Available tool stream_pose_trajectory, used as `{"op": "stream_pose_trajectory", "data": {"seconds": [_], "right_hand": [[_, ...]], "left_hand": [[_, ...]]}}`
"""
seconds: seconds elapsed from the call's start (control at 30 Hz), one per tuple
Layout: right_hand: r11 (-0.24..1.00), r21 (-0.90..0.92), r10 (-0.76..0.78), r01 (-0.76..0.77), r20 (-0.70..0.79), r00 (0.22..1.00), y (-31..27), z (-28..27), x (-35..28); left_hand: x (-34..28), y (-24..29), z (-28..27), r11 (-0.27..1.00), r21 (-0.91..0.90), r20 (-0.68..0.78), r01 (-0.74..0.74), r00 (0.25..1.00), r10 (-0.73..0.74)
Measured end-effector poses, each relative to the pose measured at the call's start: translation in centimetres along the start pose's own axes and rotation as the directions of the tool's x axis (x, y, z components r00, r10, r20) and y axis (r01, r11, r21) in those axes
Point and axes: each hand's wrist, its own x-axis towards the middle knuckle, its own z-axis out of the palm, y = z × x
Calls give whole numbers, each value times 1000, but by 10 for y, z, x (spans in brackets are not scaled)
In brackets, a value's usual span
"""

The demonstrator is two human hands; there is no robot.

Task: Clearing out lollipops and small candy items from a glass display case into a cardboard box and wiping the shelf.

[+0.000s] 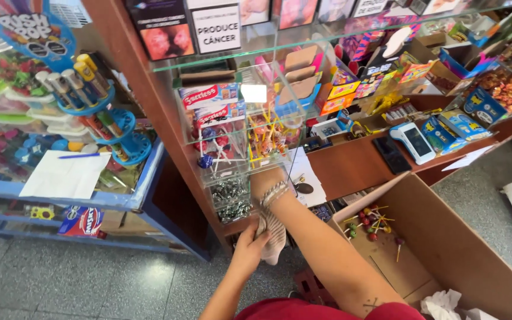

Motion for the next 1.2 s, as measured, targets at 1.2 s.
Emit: {"op": "stream_pose_trajectory", "data": {"seconds": [1.2], "right_hand": [[943, 297, -169, 151, 35, 985, 20, -4, -33]], "left_hand": [[19, -7, 16, 990, -28, 53, 135, 990, -134]]}}
